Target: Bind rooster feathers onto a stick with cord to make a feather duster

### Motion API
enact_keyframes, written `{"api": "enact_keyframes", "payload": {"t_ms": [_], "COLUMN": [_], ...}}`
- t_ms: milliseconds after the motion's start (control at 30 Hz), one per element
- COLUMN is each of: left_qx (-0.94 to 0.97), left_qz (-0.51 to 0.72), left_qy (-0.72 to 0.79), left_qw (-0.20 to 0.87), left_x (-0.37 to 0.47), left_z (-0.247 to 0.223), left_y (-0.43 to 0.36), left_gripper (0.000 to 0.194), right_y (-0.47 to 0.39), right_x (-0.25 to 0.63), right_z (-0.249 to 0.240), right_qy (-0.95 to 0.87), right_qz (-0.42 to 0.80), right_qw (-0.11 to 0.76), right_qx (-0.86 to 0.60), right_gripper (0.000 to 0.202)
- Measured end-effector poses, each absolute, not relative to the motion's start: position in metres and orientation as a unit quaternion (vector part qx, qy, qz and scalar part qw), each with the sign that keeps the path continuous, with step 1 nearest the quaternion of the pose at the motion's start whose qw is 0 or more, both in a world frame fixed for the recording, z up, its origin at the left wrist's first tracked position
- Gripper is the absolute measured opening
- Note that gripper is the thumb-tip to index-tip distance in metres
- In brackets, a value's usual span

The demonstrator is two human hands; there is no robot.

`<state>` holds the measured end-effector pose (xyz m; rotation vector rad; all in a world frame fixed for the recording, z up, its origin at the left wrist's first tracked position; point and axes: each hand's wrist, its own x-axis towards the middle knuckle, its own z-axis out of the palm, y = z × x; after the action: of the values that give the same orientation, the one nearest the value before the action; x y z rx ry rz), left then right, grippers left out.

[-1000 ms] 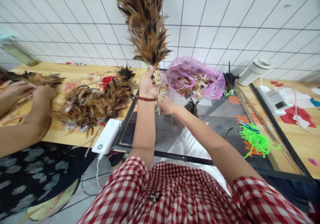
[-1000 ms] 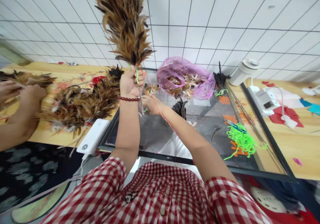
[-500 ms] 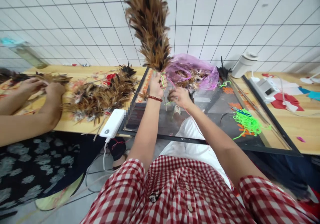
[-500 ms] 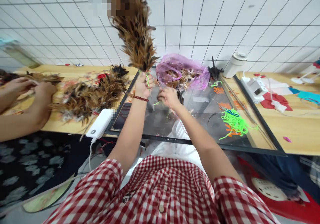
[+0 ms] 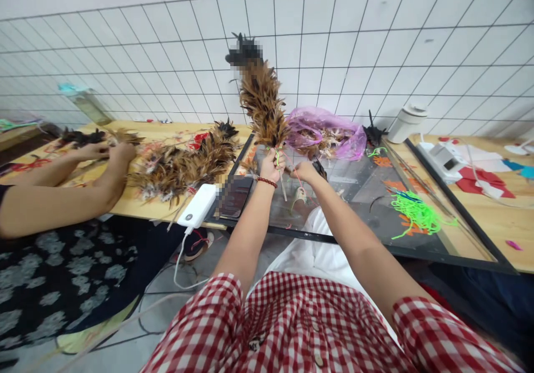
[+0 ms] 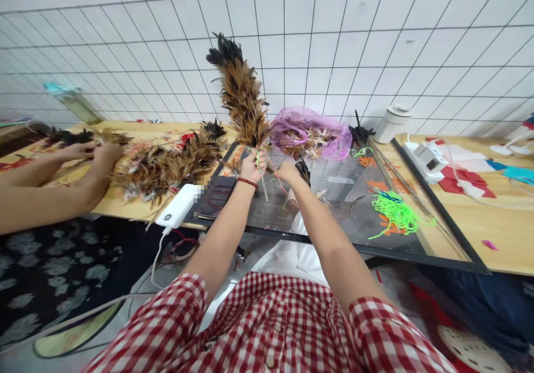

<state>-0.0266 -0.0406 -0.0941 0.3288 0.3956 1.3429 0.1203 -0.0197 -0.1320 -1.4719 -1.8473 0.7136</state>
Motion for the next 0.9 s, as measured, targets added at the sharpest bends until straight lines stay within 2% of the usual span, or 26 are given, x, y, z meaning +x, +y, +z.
{"api": "enact_keyframes", "payload": {"t_ms": [67, 133, 233, 333, 467, 767, 900], "left_qx": [0.136, 0.133, 0.157, 0.197, 0.246, 0.293, 0.352], "left_qz": [0.621, 0.624, 0.632, 0.641, 0.623, 0.604, 0.604], "left_qy": [0.19, 0.205, 0.248, 0.296, 0.319, 0.36, 0.372], "left_qw": [0.748, 0.742, 0.717, 0.68, 0.671, 0.648, 0.611], "left_x": [-0.026, -0.024, -0.019, -0.012, -0.003, 0.001, 0.004], "left_z": [-0.095, -0.094, -0.093, -0.089, -0.083, -0.079, -0.079], "left_y": [-0.039, -0.037, -0.034, -0.036, -0.045, -0.058, -0.061], "left_gripper": [0.04, 0.038, 0.034, 0.03, 0.031, 0.032, 0.036], "right_y": [-0.017, -0.02, -0.029, -0.034, -0.03, -0.025, -0.028], "right_x": [0.139, 0.151, 0.15, 0.135, 0.119, 0.117, 0.117], "right_z": [-0.125, -0.113, -0.094, -0.084, -0.088, -0.093, -0.087], "right_qy": [-0.662, -0.615, -0.588, -0.59, -0.568, -0.564, -0.543], "right_qz": [0.261, 0.274, 0.411, 0.499, 0.506, 0.473, 0.448], "right_qw": [0.357, 0.424, 0.517, 0.536, 0.574, 0.585, 0.617], "right_qx": [-0.605, -0.605, -0.467, -0.339, -0.303, -0.341, -0.351], "right_gripper": [0.022, 0.019, 0.031, 0.037, 0.041, 0.058, 0.063]}}
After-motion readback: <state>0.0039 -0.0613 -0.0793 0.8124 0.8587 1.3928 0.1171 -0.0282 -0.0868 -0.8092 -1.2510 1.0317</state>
